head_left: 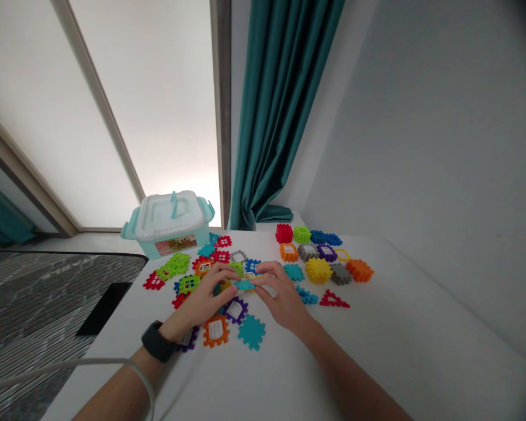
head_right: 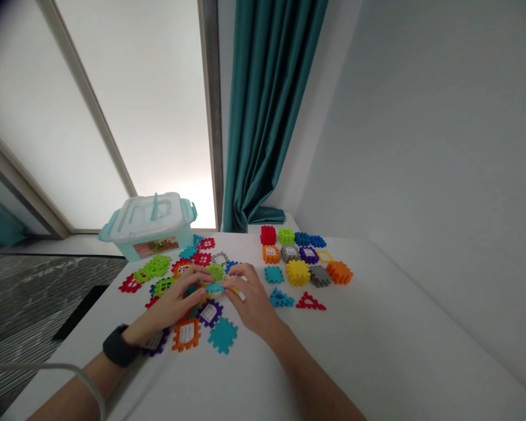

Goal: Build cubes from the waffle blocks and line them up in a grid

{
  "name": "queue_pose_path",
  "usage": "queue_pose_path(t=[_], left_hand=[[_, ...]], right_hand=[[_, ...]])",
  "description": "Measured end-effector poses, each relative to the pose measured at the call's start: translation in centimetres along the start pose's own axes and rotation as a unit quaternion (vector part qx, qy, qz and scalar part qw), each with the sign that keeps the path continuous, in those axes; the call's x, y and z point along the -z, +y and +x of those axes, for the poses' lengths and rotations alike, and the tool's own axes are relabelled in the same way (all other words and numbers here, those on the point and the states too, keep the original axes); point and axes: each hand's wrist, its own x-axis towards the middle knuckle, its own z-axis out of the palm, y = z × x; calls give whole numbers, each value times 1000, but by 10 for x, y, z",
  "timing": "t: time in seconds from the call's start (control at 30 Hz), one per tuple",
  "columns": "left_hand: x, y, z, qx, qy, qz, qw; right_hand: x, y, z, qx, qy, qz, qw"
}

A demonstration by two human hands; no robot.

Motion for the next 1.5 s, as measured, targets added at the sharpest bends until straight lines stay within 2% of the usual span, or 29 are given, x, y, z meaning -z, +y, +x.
queue_pose_path(t=[0.27,0.4,0.53,0.7,0.83,1.03,1.2,1.5], left_hand=[[9,2,-3,12,-47,6,999],[7,-3,-4,-30,6,70,997],[5,-12,-3,-89,54,197,975],[4,-22,-2,-118,74,258,956],[0,-20,1,-115,57,284,950],[-16,-9,17,-79,33,274,958],[-33,-2,44,-40,12,232,972],[-91,1,94,-13,-13,223,975]], right_hand=[[-2,2,-3,39,8,-21,999],[1,1,-1,31,-15,-33,999],[5,1,1,9,-16,-31,999],[14,9,2,-5,8,-37,999],[24,17,2,-8,36,-62,997],[50,29,-3,-4,92,-110,990],[78,41,-12,-16,133,-137,981],[107,57,-25,-32,176,-152,972]])
